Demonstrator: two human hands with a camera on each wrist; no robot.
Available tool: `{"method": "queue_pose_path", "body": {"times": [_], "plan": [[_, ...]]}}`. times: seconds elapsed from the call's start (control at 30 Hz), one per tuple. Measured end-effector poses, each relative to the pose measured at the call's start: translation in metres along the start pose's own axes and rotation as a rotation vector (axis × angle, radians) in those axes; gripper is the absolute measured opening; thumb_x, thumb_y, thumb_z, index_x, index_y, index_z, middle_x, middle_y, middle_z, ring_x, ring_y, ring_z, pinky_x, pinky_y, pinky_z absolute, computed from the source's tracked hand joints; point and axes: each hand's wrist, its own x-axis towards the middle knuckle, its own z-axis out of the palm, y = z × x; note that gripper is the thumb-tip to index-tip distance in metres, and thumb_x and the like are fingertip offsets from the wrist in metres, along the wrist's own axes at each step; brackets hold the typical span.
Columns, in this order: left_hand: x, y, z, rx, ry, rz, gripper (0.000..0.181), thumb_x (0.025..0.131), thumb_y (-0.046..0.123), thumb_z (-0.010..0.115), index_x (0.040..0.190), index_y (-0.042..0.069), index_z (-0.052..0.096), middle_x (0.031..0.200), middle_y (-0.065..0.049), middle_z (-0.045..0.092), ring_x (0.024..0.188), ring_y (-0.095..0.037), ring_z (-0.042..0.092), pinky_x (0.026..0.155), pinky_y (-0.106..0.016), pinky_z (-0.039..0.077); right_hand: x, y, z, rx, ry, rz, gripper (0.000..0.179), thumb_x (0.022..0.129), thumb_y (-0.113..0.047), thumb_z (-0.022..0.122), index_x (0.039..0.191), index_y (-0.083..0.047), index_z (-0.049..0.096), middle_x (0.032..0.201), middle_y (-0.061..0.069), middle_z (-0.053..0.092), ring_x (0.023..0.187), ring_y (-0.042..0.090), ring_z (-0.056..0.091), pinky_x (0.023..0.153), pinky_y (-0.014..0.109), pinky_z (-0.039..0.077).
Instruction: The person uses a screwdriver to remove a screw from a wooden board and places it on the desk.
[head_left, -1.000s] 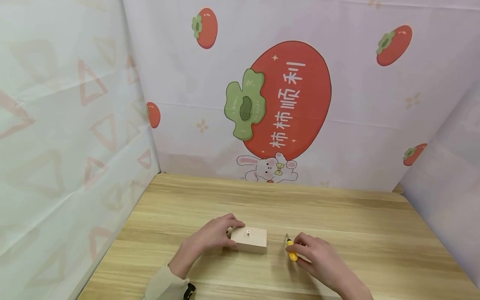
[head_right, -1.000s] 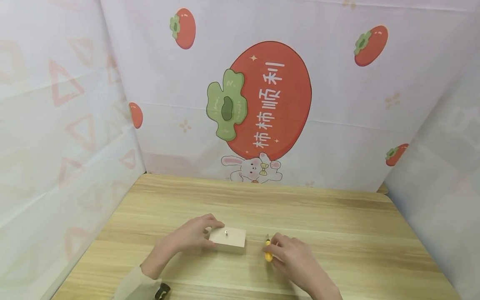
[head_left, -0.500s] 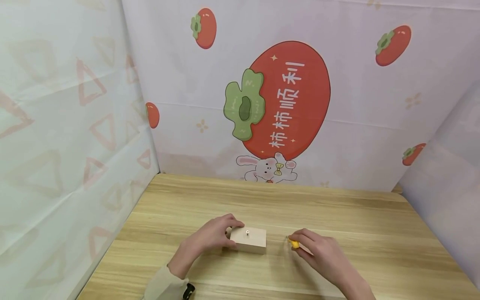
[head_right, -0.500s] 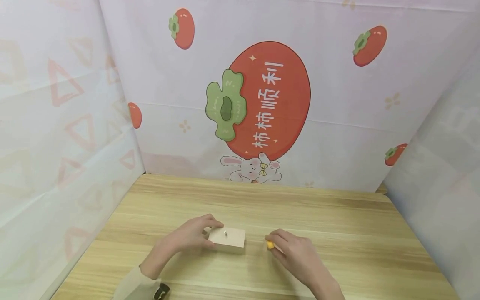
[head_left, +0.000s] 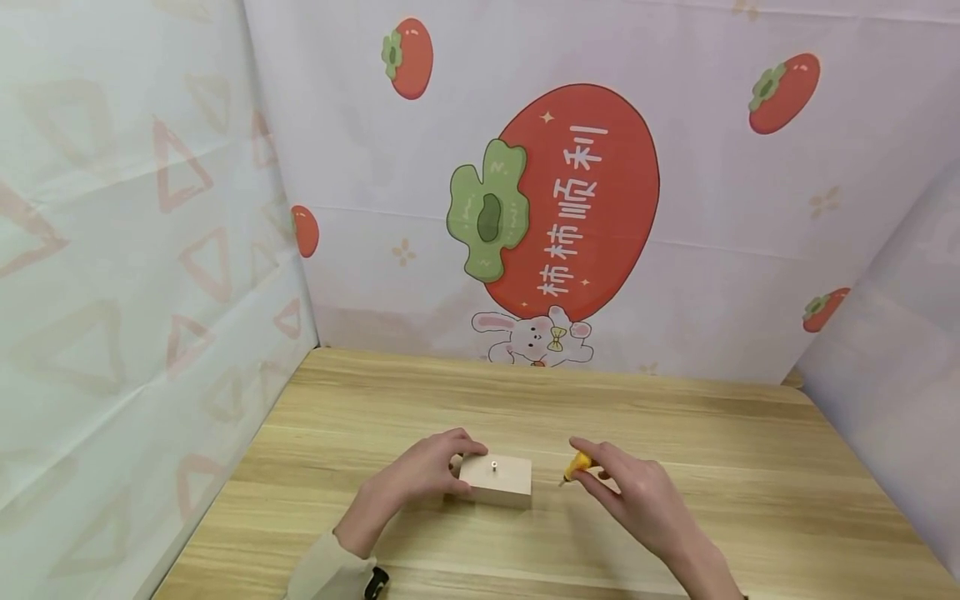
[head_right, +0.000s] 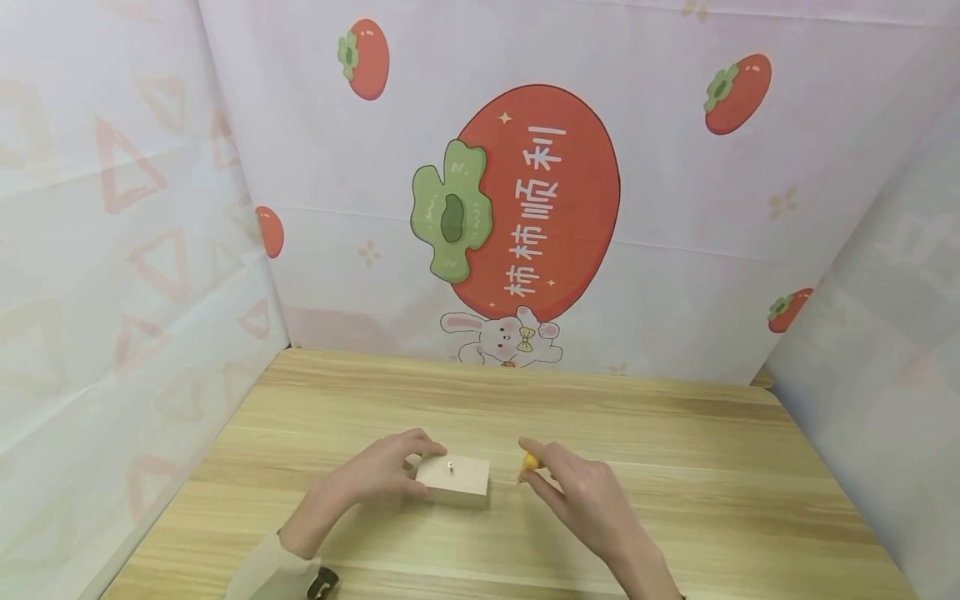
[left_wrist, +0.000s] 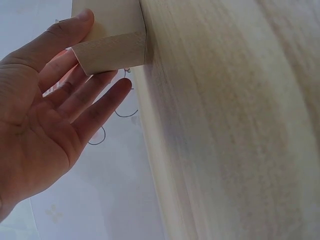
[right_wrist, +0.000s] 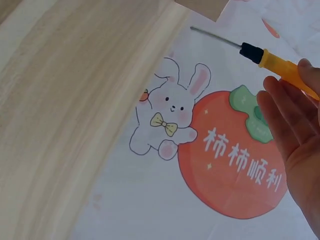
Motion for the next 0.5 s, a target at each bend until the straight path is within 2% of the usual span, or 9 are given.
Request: {"method": "queue_pose_path", "body": {"times": [0.1, 0.2, 0.33, 0.5], "plan": [[0.000, 0.000, 0.000, -0.003, 0.002, -0.001, 0.054, 0.077, 0.026, 0.086, 0.127, 0.020, 0.068, 0.114, 0.007, 0.063, 0.095, -0.010, 0.056, 0.083, -0.029, 0.047, 0.008, -0.002, 0.001, 0.015, 0.011, -0.006, 0.044, 0.086, -0.019, 0.078, 0.126, -0.007, 0.064, 0.088, -0.010, 0.069, 0.073, 0.004, 0.069, 0.066, 0.017, 0.055], [0.000, 0.000, -0.001, -0.013, 0.005, 0.002, 0.054, 0.076, 0.025, 0.086, 0.127, 0.019, 0.068, 0.114, 0.006, 0.064, 0.096, -0.011, 0.056, 0.083, -0.030, 0.047, 0.017, -0.004, 0.002, 0.037, 0.045, -0.034, 0.047, 0.078, -0.011, 0.082, 0.121, -0.006, 0.065, 0.088, -0.009, 0.070, 0.074, 0.006, 0.070, 0.066, 0.019, 0.056], [0.000, -0.001, 0.000, -0.013, 0.005, 0.000, 0.055, 0.076, 0.025, 0.086, 0.127, 0.019, 0.068, 0.114, 0.006, 0.064, 0.097, -0.012, 0.056, 0.084, -0.030, 0.047, 0.028, -0.008, 0.004, 0.079, 0.094, -0.064, 0.036, 0.087, -0.019, 0.077, 0.118, -0.004, 0.065, 0.089, -0.007, 0.071, 0.075, 0.007, 0.071, 0.064, 0.018, 0.056], [0.000, -0.001, 0.000, -0.016, 0.006, -0.004, 0.055, 0.076, 0.025, 0.086, 0.127, 0.020, 0.068, 0.114, 0.006, 0.064, 0.097, -0.012, 0.056, 0.085, -0.031, 0.047, 0.037, -0.012, 0.006, 0.118, 0.104, -0.035, 0.035, 0.092, -0.026, 0.071, 0.118, -0.004, 0.065, 0.087, -0.003, 0.073, 0.071, 0.008, 0.070, 0.062, 0.016, 0.054]]}}
